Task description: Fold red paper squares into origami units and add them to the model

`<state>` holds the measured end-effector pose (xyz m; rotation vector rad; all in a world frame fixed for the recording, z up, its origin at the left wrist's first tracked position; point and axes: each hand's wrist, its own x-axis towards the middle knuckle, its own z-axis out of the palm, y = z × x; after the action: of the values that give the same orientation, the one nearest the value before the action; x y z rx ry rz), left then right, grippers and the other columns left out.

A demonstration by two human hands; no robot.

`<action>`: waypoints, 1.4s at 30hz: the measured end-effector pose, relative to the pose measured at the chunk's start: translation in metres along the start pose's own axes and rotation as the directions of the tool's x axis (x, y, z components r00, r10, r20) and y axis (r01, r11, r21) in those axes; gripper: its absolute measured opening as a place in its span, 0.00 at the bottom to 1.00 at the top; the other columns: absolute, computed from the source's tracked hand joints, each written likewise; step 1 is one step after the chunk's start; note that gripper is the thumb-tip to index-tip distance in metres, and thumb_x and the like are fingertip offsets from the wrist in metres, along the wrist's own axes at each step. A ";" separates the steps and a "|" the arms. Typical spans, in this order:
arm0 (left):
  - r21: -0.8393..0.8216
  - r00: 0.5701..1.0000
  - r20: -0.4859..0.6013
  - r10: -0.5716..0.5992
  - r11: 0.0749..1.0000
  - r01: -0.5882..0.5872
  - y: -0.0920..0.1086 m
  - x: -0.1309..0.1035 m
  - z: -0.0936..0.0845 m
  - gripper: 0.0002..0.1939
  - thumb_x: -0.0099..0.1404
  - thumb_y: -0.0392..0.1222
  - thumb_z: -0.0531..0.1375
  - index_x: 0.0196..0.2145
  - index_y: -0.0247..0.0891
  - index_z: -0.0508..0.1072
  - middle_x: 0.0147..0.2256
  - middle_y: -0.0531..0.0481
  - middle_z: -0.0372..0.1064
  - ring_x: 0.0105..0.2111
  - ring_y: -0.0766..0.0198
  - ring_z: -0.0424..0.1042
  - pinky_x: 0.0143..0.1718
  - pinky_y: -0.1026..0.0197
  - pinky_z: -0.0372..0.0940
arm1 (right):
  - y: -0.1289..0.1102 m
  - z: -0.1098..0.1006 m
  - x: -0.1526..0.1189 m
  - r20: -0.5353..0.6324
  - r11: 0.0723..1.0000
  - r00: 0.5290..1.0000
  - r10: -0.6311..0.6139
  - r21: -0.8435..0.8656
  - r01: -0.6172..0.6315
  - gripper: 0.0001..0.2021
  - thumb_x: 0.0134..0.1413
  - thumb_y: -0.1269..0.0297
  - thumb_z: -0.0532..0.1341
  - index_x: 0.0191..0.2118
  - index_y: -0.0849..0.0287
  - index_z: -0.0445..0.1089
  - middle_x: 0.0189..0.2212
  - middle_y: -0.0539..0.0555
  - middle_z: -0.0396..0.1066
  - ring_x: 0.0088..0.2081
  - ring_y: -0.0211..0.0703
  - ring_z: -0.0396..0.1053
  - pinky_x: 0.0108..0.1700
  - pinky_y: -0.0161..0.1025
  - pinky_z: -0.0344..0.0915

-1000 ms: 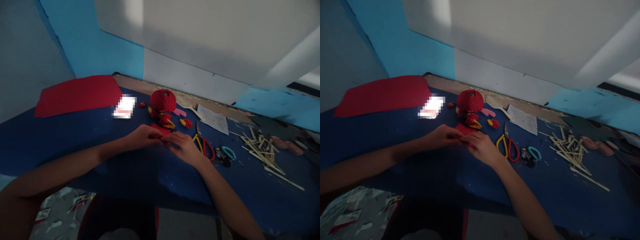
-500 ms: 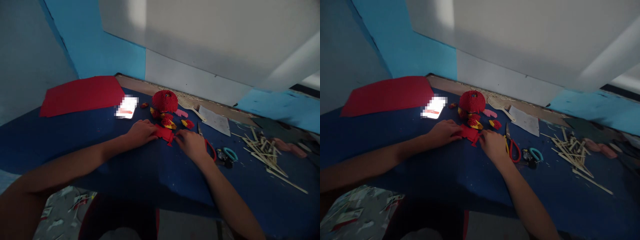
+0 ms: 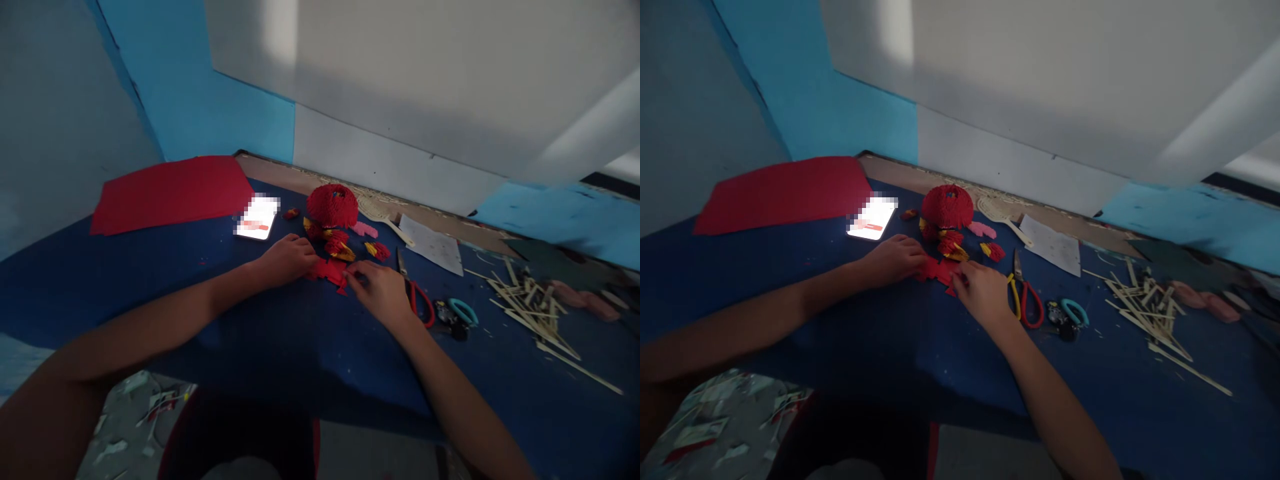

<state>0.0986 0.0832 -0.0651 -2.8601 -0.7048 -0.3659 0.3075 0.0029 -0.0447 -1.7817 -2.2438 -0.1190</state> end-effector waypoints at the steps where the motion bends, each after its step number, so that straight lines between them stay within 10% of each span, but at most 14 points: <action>1: -0.013 1.000 0.001 0.009 1.000 -0.009 0.001 0.000 0.000 0.07 0.63 0.39 0.54 0.35 0.36 0.72 0.34 0.46 0.73 0.39 0.61 0.70 0.42 0.58 0.57 | 0.000 -0.001 0.000 0.010 1.000 1.000 -0.001 0.008 0.001 0.10 0.56 0.61 0.54 0.35 0.56 0.72 0.32 0.51 0.75 0.34 0.43 0.72 0.29 0.35 0.57; 10: 0.043 0.997 0.034 0.069 0.997 -0.070 0.003 0.000 -0.005 0.09 0.63 0.35 0.52 0.33 0.36 0.72 0.26 0.49 0.73 0.28 0.64 0.71 0.48 0.52 0.57 | 0.000 0.001 0.000 -0.034 0.993 0.999 -0.027 0.110 0.030 0.08 0.55 0.63 0.55 0.33 0.56 0.72 0.31 0.51 0.74 0.33 0.42 0.72 0.33 0.35 0.62; 13: -0.109 0.991 -0.069 -0.116 0.988 0.108 0.008 -0.001 -0.010 0.09 0.60 0.37 0.54 0.33 0.36 0.73 0.27 0.48 0.74 0.29 0.63 0.71 0.45 0.54 0.59 | 0.003 0.004 0.001 -0.123 0.971 0.989 -0.080 0.214 0.105 0.09 0.54 0.66 0.56 0.40 0.57 0.70 0.35 0.54 0.73 0.37 0.44 0.72 0.37 0.38 0.66; 17: -0.467 0.922 -0.042 -0.385 0.823 0.323 0.017 0.000 -0.020 0.12 0.60 0.38 0.52 0.35 0.37 0.74 0.27 0.52 0.73 0.27 0.67 0.70 0.34 0.64 0.62 | 0.007 0.005 0.002 -0.296 0.873 0.911 -0.286 0.312 0.375 0.15 0.56 0.70 0.54 0.49 0.56 0.64 0.50 0.60 0.64 0.50 0.46 0.65 0.46 0.44 0.67; 21: -0.724 0.912 0.115 -0.395 0.595 0.349 0.021 0.001 -0.027 0.13 0.58 0.38 0.52 0.35 0.34 0.75 0.30 0.50 0.74 0.29 0.68 0.70 0.32 0.67 0.61 | 0.010 0.004 0.002 -0.303 0.793 0.839 -0.451 0.296 0.533 0.09 0.56 0.71 0.55 0.40 0.54 0.70 0.52 0.58 0.61 0.49 0.44 0.65 0.47 0.44 0.67; 33: -0.647 0.938 0.219 -0.270 0.679 0.347 0.026 -0.001 -0.033 0.14 0.58 0.36 0.52 0.36 0.35 0.75 0.30 0.50 0.73 0.29 0.68 0.69 0.31 0.67 0.58 | 0.005 0.001 0.002 -0.257 0.782 0.807 -0.532 0.217 0.584 0.07 0.56 0.69 0.55 0.37 0.57 0.70 0.45 0.58 0.66 0.48 0.46 0.64 0.47 0.47 0.63; 42: -0.522 0.960 0.143 -0.243 0.805 0.281 0.032 -0.006 -0.029 0.17 0.59 0.50 0.57 0.42 0.39 0.73 0.32 0.50 0.74 0.30 0.64 0.71 0.34 0.65 0.58 | 0.002 0.005 0.001 -0.218 0.832 0.883 -0.417 0.301 0.467 0.07 0.53 0.71 0.57 0.39 0.57 0.68 0.46 0.58 0.67 0.48 0.48 0.64 0.47 0.47 0.62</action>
<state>0.1029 0.0462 -0.0424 -3.3119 -1.1888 -0.5903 0.3081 0.0052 -0.0492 -1.0199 -2.3535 0.0553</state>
